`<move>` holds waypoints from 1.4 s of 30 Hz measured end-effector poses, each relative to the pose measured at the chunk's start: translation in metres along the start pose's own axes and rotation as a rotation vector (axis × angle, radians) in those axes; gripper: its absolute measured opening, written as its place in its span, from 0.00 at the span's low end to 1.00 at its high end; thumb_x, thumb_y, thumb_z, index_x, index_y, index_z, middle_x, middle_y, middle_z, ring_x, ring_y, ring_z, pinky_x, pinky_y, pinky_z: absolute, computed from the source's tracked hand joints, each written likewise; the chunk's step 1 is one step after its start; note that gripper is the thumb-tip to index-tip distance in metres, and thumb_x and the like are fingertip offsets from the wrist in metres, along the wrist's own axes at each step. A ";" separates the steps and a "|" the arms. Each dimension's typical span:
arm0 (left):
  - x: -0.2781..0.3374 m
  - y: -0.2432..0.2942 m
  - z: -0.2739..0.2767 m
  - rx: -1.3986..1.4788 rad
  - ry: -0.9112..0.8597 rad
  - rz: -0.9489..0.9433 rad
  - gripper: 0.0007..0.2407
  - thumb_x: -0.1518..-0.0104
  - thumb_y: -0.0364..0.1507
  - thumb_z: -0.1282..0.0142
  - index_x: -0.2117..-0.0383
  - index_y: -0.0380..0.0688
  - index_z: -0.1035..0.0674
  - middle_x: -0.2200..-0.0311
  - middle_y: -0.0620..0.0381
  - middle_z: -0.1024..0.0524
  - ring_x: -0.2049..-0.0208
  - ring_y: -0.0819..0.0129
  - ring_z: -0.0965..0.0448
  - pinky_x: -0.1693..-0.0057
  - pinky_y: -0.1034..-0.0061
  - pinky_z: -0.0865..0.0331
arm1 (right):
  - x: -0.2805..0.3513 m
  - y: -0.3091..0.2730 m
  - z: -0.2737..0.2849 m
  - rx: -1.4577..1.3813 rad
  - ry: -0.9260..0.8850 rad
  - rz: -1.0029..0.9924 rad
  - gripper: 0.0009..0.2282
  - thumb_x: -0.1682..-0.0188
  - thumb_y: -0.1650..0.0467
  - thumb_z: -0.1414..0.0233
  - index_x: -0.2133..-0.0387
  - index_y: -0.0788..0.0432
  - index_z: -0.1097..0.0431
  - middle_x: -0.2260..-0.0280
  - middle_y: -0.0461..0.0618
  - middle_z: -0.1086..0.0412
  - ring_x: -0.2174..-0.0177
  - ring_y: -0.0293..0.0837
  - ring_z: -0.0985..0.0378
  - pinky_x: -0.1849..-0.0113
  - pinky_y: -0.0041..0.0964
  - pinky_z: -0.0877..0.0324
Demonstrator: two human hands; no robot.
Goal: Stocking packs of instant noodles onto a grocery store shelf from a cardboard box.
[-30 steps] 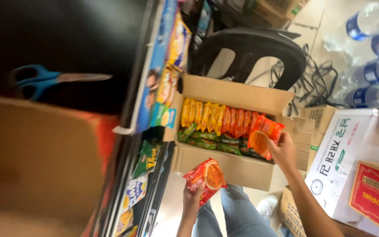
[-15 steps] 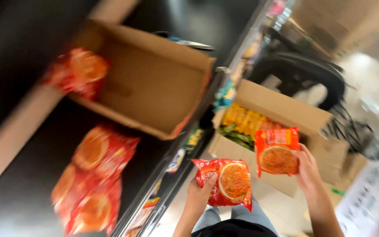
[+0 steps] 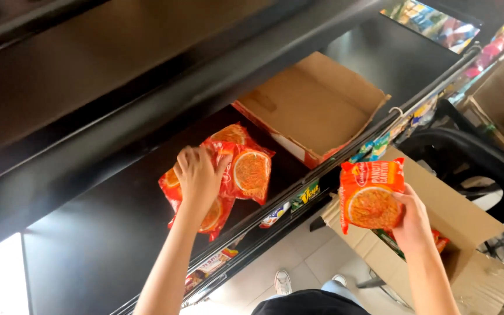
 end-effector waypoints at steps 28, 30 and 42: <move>0.005 0.028 -0.022 -0.339 -0.223 -0.658 0.29 0.53 0.47 0.37 0.45 0.48 0.26 0.43 0.49 0.31 0.33 0.43 0.46 0.33 0.41 0.54 | 0.014 -0.018 0.000 -0.019 0.123 0.040 0.17 0.48 0.73 0.57 0.46 0.62 0.35 0.48 0.51 0.29 0.48 0.44 0.27 0.45 0.41 0.34; -0.001 0.066 -0.010 -0.205 -0.085 -0.714 0.29 0.51 0.43 0.35 0.44 0.44 0.27 0.41 0.45 0.33 0.34 0.45 0.43 0.34 0.47 0.47 | 0.014 -0.022 -0.010 -0.022 0.146 0.036 0.17 0.49 0.73 0.57 0.46 0.61 0.34 0.48 0.50 0.29 0.48 0.43 0.27 0.45 0.41 0.34; -0.055 0.145 -0.067 0.023 -0.030 -1.045 0.05 0.49 0.27 0.40 0.67 0.48 0.20 0.67 0.55 0.23 0.59 0.57 0.21 0.50 0.65 0.28 | 0.042 -0.027 -0.011 -0.077 0.180 0.010 0.16 0.48 0.70 0.53 0.47 0.61 0.34 0.50 0.50 0.28 0.51 0.44 0.26 0.50 0.44 0.32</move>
Point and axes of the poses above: each hand's wrist, its own x-axis away from the middle knuckle, its own z-axis out of the back of the hand, y = z × x, the point moved 10 cm from there along -x, towards the middle knuckle
